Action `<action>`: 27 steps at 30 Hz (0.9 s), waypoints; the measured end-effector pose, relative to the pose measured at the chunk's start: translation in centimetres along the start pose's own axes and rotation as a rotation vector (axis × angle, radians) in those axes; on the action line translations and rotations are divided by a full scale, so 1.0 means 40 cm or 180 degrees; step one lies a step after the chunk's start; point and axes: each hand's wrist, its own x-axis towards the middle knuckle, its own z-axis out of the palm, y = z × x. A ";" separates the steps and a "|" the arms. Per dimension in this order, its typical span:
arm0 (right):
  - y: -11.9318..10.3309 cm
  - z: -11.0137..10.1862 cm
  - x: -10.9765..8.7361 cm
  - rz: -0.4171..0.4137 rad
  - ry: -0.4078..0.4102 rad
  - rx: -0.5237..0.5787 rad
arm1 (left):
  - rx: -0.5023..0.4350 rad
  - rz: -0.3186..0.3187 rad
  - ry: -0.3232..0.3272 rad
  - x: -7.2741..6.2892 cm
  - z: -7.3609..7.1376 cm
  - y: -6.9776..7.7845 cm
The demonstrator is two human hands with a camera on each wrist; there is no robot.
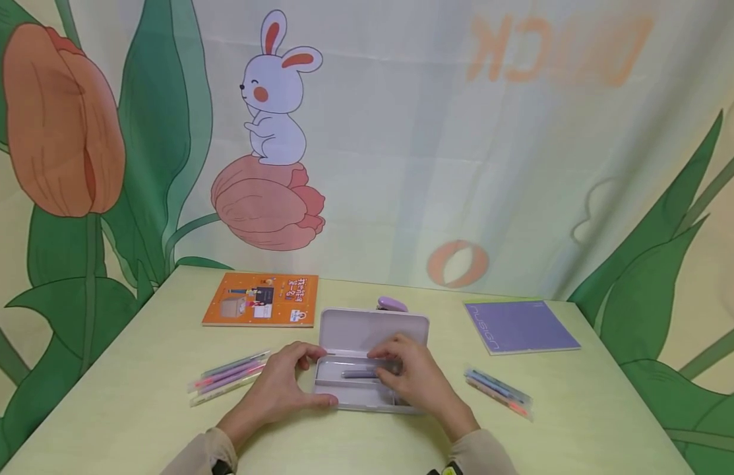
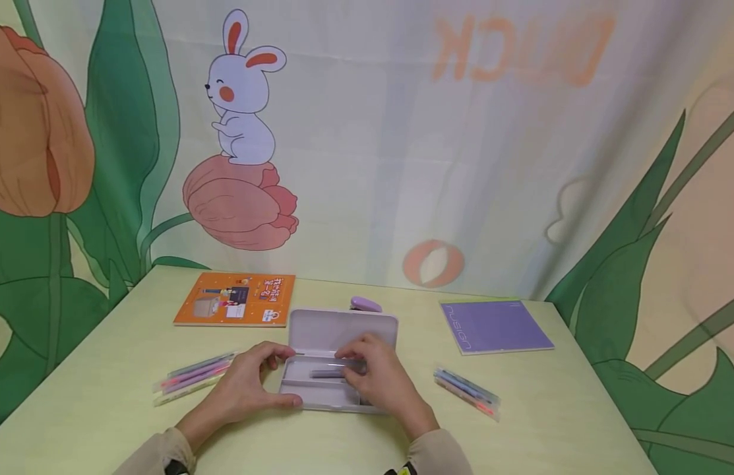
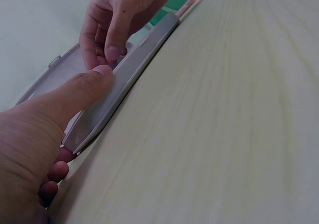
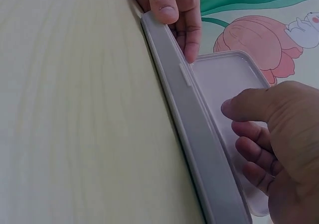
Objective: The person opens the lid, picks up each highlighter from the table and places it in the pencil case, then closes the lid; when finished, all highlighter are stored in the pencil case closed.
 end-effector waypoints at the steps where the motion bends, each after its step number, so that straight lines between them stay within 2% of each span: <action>1: 0.001 -0.001 0.000 -0.0001 0.0015 -0.0012 | 0.0004 0.0003 0.0006 0.001 0.000 0.000; 15: -0.012 -0.048 -0.002 -0.0022 0.0210 -0.0047 | -0.0015 -0.0021 0.0001 0.002 0.001 0.000; 27: 0.021 -0.161 -0.042 -0.0039 0.0518 -0.0194 | -0.0036 -0.0006 -0.0005 0.002 0.001 -0.004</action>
